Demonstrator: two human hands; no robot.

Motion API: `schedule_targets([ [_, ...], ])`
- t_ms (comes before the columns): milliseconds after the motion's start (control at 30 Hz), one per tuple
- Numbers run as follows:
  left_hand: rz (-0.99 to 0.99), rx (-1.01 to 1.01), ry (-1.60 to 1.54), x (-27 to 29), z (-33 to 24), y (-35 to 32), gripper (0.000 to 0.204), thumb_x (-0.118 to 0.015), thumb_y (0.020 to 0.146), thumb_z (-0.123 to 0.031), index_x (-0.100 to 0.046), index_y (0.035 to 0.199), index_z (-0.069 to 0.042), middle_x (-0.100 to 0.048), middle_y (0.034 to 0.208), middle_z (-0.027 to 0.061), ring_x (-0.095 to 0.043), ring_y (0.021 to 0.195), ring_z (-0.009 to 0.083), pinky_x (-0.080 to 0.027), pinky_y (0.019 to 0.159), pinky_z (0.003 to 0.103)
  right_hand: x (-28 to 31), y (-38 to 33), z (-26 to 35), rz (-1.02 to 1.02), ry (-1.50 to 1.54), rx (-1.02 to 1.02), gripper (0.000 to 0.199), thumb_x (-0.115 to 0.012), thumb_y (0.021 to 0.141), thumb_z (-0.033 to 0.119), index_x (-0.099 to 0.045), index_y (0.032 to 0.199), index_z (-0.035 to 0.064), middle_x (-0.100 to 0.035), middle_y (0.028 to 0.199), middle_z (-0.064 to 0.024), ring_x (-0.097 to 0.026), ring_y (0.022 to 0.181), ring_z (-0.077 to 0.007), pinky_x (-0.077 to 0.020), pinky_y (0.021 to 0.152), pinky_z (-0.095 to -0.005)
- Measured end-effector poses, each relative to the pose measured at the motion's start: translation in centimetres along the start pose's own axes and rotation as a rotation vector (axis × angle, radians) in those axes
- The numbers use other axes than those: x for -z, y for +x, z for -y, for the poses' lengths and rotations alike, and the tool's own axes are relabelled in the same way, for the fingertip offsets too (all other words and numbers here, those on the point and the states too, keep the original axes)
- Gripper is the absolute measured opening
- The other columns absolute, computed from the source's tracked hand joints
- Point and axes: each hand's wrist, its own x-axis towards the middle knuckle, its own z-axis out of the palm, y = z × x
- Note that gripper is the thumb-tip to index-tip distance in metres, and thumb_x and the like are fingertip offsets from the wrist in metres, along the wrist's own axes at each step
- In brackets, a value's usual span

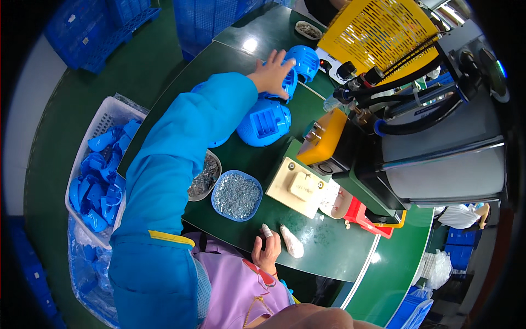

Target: The person assembles blue plastic housing components by inserting small metal fasteners into them using a manual bench press.

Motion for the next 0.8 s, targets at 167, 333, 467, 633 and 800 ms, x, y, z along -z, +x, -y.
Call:
schedule_targets([
  [167,0.138,-0.115,0.372,0.8,0.5,0.1,0.116,-0.093,0.059,-0.026,-0.025,0.153,-0.020,-0.024,0.155,0.0197,-0.024,0.143,0.0504,-0.049,0.092,0.068,-0.5,0.2,-0.7,0.001,0.052,-0.082,0.040,-0.070,0.082,0.005,-0.061,0.121,-0.0029,-0.062,0.095,-0.0184,-0.059,0.077,-0.0335,-0.0483,0.071,-0.0422],
  [333,0.011,0.125,0.490,1.7,2.7,2.8,0.101,-0.087,0.066,-0.024,-0.033,0.151,-0.022,-0.039,0.141,0.0188,-0.047,0.117,0.0420,-0.056,0.084,0.056,-0.5,0.4,-0.6,0.001,-0.008,-0.061,0.041,-0.071,0.081,0.006,-0.062,0.120,-0.0024,-0.061,0.094,-0.0188,-0.058,0.077,-0.0339,-0.0472,0.070,-0.0420],
  [467,-0.166,0.120,0.489,-0.4,4.1,6.5,0.074,-0.070,0.082,-0.012,-0.040,0.149,-0.019,-0.043,0.137,0.0219,-0.052,0.113,0.0415,-0.055,0.086,0.038,-0.5,0.2,-0.4,-0.001,-0.052,-0.063,0.041,-0.072,0.081,0.010,-0.063,0.119,-0.0005,-0.062,0.093,-0.0187,-0.058,0.075,-0.0342,-0.0474,0.069,-0.0432],
  [633,-0.338,0.149,0.429,-3.7,6.9,10.8,0.079,-0.070,0.080,-0.007,-0.034,0.151,-0.010,-0.044,0.135,0.0276,-0.062,0.105,0.0439,-0.056,0.085,0.043,-1.1,-1.0,-0.4,0.015,-0.071,-0.071,0.041,-0.075,0.082,0.017,-0.064,0.118,0.0019,-0.064,0.092,-0.0150,-0.058,0.070,-0.0289,-0.0489,0.066,-0.0417],
  [800,-0.283,-0.032,0.070,-2.0,2.1,11.0,0.065,-0.064,0.081,-0.002,-0.040,0.141,-0.007,-0.044,0.136,0.0275,-0.058,0.114,0.0438,-0.053,0.090,0.047,-0.8,-0.7,-1.0,0.038,-0.110,-0.085,0.045,-0.076,0.082,0.017,-0.062,0.121,0.0009,-0.063,0.099,-0.0151,-0.057,0.076,-0.0289,-0.0482,0.070,-0.0406],
])
